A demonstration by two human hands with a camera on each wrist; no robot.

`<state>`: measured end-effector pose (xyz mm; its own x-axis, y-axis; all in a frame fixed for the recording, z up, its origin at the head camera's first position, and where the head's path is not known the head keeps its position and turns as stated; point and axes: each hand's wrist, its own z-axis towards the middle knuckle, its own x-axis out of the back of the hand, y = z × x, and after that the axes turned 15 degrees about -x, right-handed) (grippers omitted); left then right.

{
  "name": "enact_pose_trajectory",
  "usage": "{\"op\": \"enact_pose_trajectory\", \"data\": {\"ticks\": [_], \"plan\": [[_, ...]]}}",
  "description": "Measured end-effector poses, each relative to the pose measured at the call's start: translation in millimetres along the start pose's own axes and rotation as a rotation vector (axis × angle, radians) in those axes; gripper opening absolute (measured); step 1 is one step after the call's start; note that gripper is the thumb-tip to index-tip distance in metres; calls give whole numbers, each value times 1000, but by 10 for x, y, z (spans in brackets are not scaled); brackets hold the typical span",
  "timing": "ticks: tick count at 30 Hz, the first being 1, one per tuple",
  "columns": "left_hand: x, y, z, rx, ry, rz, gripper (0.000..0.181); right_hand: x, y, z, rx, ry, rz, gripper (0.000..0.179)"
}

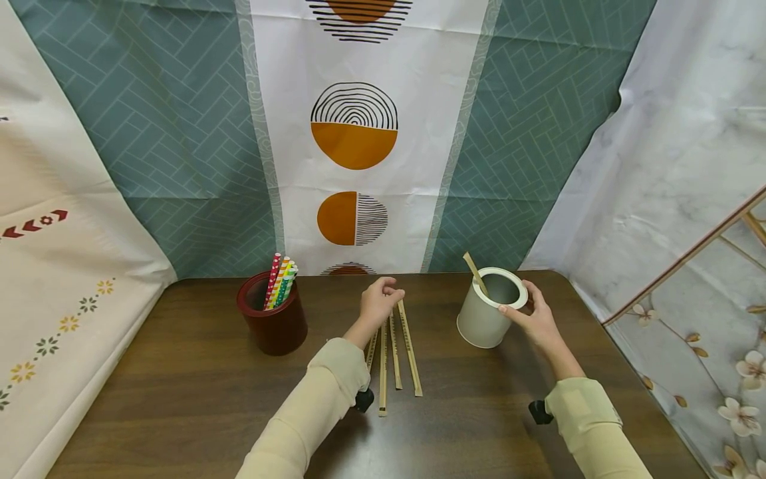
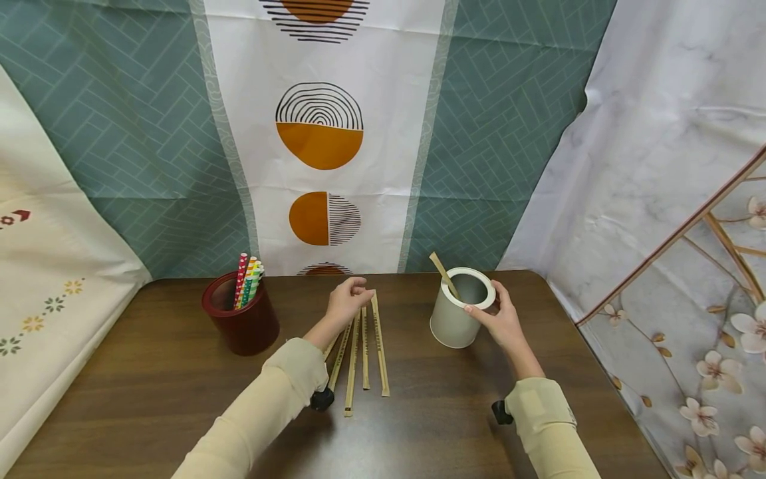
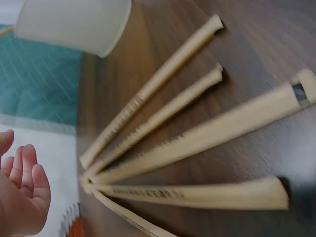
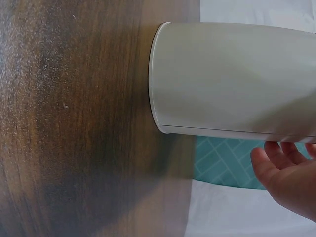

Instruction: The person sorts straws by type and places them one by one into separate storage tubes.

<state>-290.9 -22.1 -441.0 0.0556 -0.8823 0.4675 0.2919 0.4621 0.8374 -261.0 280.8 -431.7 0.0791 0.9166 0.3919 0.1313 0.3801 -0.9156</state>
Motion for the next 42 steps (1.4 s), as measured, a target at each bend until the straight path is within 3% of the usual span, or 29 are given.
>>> {"op": "enact_pose_trajectory", "data": {"ticks": [8, 13, 22, 30, 42], "plan": [[114, -351, -156, 5, -43, 204, 36, -3, 25, 13, 13, 2, -18, 71], [169, -496, -209, 31, -44, 252, 35, -1, 34, 22, 20, 6, -23, 71], [194, -626, -297, 53, -138, 294, 37, -1, 22, 9, 6, 0, -14, 72], [197, -692, -334, 37, -193, 362, 37, 4, 20, 11, 14, 7, -26, 70], [190, -704, -313, 48, -214, 413, 38, 13, 19, 32, 14, 1, -32, 72]]}}
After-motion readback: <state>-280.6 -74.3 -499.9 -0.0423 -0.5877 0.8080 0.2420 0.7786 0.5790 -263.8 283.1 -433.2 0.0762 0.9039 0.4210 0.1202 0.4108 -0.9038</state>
